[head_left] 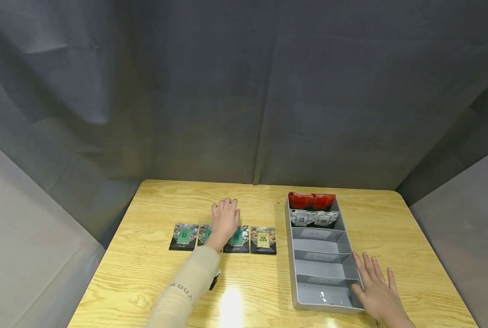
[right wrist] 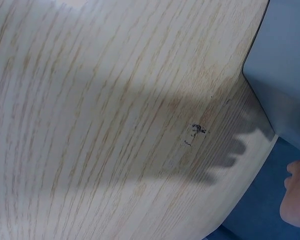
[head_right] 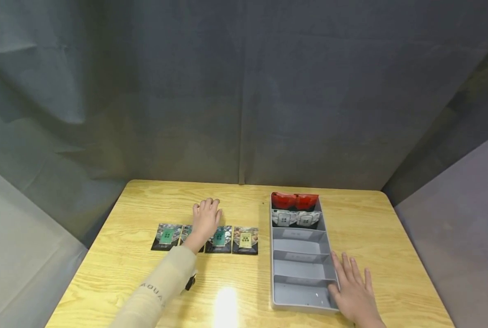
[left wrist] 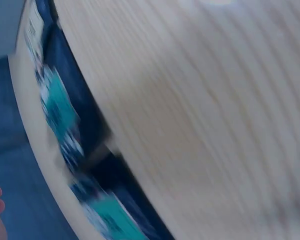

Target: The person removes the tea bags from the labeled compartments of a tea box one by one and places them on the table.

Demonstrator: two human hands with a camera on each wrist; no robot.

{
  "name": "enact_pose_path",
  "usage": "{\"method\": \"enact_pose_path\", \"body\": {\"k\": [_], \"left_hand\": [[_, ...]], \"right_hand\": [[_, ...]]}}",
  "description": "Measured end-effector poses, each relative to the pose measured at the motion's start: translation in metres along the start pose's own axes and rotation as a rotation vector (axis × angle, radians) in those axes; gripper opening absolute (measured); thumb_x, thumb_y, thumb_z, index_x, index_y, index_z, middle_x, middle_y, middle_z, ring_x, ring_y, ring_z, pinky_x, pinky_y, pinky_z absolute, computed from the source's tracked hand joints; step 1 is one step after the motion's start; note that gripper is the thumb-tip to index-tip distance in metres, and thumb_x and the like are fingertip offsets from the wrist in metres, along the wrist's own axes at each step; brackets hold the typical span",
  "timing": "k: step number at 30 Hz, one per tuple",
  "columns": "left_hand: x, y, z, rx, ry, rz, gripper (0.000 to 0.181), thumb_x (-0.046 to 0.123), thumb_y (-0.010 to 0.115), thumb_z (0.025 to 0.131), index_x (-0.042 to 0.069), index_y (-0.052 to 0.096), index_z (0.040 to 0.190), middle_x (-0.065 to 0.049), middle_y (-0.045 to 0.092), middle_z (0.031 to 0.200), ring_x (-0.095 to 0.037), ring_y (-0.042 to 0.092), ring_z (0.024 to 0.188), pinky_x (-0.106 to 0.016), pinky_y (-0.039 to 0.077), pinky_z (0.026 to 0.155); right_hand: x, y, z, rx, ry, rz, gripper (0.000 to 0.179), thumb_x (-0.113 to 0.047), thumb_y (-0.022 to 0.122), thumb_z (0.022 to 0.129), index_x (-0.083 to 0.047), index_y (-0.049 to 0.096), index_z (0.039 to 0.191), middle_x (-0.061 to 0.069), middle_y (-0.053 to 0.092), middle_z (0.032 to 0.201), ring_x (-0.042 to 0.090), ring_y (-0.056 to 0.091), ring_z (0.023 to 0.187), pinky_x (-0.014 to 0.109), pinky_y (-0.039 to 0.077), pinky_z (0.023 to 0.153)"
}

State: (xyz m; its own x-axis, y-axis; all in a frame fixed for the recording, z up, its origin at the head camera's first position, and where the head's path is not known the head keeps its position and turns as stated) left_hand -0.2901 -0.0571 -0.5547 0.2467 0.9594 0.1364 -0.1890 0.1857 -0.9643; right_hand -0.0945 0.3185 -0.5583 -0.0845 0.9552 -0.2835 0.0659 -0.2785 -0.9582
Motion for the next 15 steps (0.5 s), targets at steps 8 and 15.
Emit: {"method": "enact_pose_path", "body": {"k": [8, 15], "left_hand": [[0.061, -0.001, 0.013, -0.041, 0.114, 0.074, 0.034, 0.036, 0.034, 0.098, 0.022, 0.04, 0.129, 0.0, 0.041, 0.122, -0.019, 0.036, 0.117, -0.045, 0.023, 0.098], [0.107, 0.0, 0.02, -0.045, 0.206, 0.078, 0.036, 0.037, 0.038, 0.097, 0.026, 0.04, 0.131, 0.003, 0.041, 0.124, -0.017, 0.036, 0.118, -0.043, 0.023, 0.1]], "right_hand": [[0.001, 0.001, 0.003, 0.002, 0.004, -0.013, 0.071, -0.029, 0.041, 0.094, -0.019, -0.004, 0.147, 0.02, 0.0, 0.151, 0.023, -0.022, 0.135, 0.045, -0.028, 0.098], [0.002, 0.0, 0.001, 0.016, 0.002, -0.016, 0.073, -0.028, 0.042, 0.093, -0.02, -0.005, 0.147, 0.02, 0.003, 0.151, 0.028, -0.018, 0.136, 0.045, -0.028, 0.098]]}}
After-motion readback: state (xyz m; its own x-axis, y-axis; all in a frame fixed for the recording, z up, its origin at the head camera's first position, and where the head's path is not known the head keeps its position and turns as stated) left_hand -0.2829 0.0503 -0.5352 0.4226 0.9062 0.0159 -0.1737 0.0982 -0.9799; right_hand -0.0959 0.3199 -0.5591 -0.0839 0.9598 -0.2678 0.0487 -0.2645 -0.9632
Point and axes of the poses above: each hand's wrist, its own z-axis towards the middle knuckle, its own y-axis out of the palm, x = y × z, the point moved 3 cm from there along z, towards the middle knuckle
